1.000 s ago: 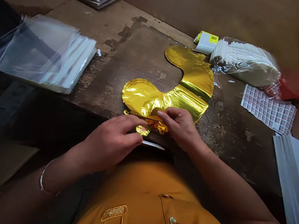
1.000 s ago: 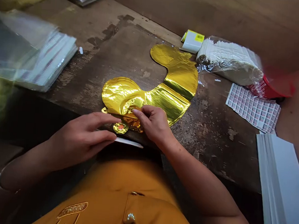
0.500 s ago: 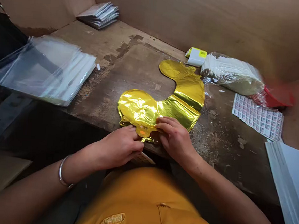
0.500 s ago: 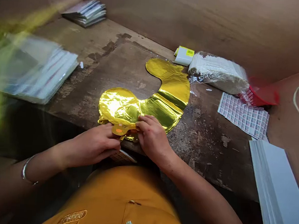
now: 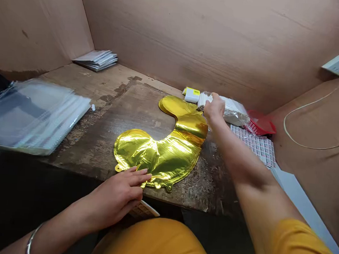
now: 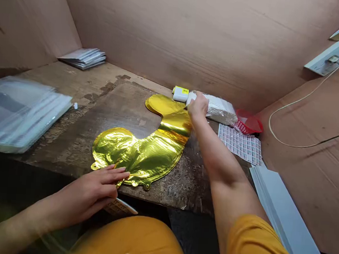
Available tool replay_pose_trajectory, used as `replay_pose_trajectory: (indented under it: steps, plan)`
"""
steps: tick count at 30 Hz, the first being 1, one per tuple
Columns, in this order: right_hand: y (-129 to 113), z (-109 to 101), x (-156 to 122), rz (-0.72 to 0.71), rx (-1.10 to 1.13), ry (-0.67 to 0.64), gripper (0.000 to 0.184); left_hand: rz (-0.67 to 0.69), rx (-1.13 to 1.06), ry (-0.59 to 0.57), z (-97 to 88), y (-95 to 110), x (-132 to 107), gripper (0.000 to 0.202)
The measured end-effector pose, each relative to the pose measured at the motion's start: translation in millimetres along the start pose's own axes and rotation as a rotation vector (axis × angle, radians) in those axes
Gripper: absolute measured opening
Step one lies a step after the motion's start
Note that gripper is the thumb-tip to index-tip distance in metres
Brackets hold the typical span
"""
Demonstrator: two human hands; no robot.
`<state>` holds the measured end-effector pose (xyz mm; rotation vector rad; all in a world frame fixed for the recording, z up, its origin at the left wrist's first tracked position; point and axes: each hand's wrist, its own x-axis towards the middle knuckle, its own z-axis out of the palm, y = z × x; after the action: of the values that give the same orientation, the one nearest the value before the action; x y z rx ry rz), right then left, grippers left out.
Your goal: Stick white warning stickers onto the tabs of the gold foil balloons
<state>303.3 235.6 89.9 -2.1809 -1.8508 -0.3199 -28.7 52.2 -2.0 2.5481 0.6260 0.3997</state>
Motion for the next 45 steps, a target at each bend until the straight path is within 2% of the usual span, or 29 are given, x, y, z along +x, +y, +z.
replay_pose_trajectory:
  steps: [2,5,7,9,11,13,14,16,17,19,21,23,25,27,30,32,38,43,45]
  plan:
    - [-11.8,0.4,-28.3,-0.101,-0.057,-0.037,0.042,-0.004,-0.015,-0.008,-0.3,-2.0,1.1,0.022]
    - [-23.0,8.6,-74.3,-0.246,-0.083,-0.21,0.031,0.003,-0.049,-0.032,-2.9,-5.9,1.7,0.02]
    - [-23.2,12.3,-97.7,-0.229,-0.096,-0.298,0.03,0.008,-0.092,-0.033,-8.1,-4.1,0.2,0.019]
    - [-23.0,7.5,-117.9,-0.168,-0.124,-0.316,0.038,0.006,-0.171,-0.006,-15.8,3.7,-3.1,0.018]
    - [-29.7,-8.7,-142.2,-0.154,-0.094,-0.229,0.045,-0.098,-0.29,0.047,-23.8,16.4,-6.6,0.016]
    - [-44.7,-33.5,-174.0,-0.28,0.128,-0.043,0.041,-0.295,-0.47,0.149,-28.3,30.2,-8.6,0.013]
    - [-54.0,-46.4,-191.5,-0.363,0.258,-0.057,0.038,-0.425,-0.568,0.228,-28.5,36.2,-8.7,0.013]
    - [-71.0,-65.6,-224.8,-0.528,0.437,-0.251,0.033,-0.634,-0.759,0.299,-24.8,44.6,-8.3,0.016]
    - [-77.2,-69.8,-238.3,-0.549,0.476,-0.31,0.032,-0.71,-0.848,0.314,-21.4,46.9,-8.1,0.018]
    - [-82.9,-66.8,-255.6,-0.489,0.54,-0.439,0.021,-0.793,-1.009,0.324,-13.6,48.1,-8.9,0.021]
    - [-80.7,-54.8,-260.4,-0.338,0.646,-0.57,0.013,-0.828,-1.148,0.347,-6.4,46.9,-11.4,0.025]
    - [-74.8,-43.5,-257.9,-0.213,0.759,-0.689,0.016,-0.828,-1.255,0.39,-0.5,45.8,-14.7,0.026]
    - [-70.8,-38.4,-254.5,-0.19,0.793,-0.719,0.017,-0.836,-1.337,0.435,3.9,46.2,-17.2,0.023]
    - [-72.0,-38.9,-253.3,-0.271,0.71,-0.592,0.013,-0.859,-1.384,0.471,6.8,47.9,-17.8,0.021]
    - [-82.1,-42.5,-254.9,-0.472,0.55,-0.25,0.018,-0.875,-1.377,0.511,8.2,50.3,-16.3,0.021]
    - [-89.5,-43.4,-255.9,-0.573,0.471,-0.134,0.018,-0.876,-1.332,0.542,7.7,50.2,-15.6,0.022]
    - [-98.0,-45.0,-253.9,-0.623,0.262,-0.028,0.012,-0.896,-1.263,0.53,10.7,46.7,-17.7,0.024]
    - [-104.6,-41.6,-254.4,-0.635,0.373,-0.125,0.013,-0.831,-1.212,0.521,14.1,47.8,-18.9,0.021]
    - [-106.8,-37.9,-255.9,-0.604,0.437,-0.115,0.014,-0.804,-1.198,0.529,12.9,48.7,-18.7,0.022]
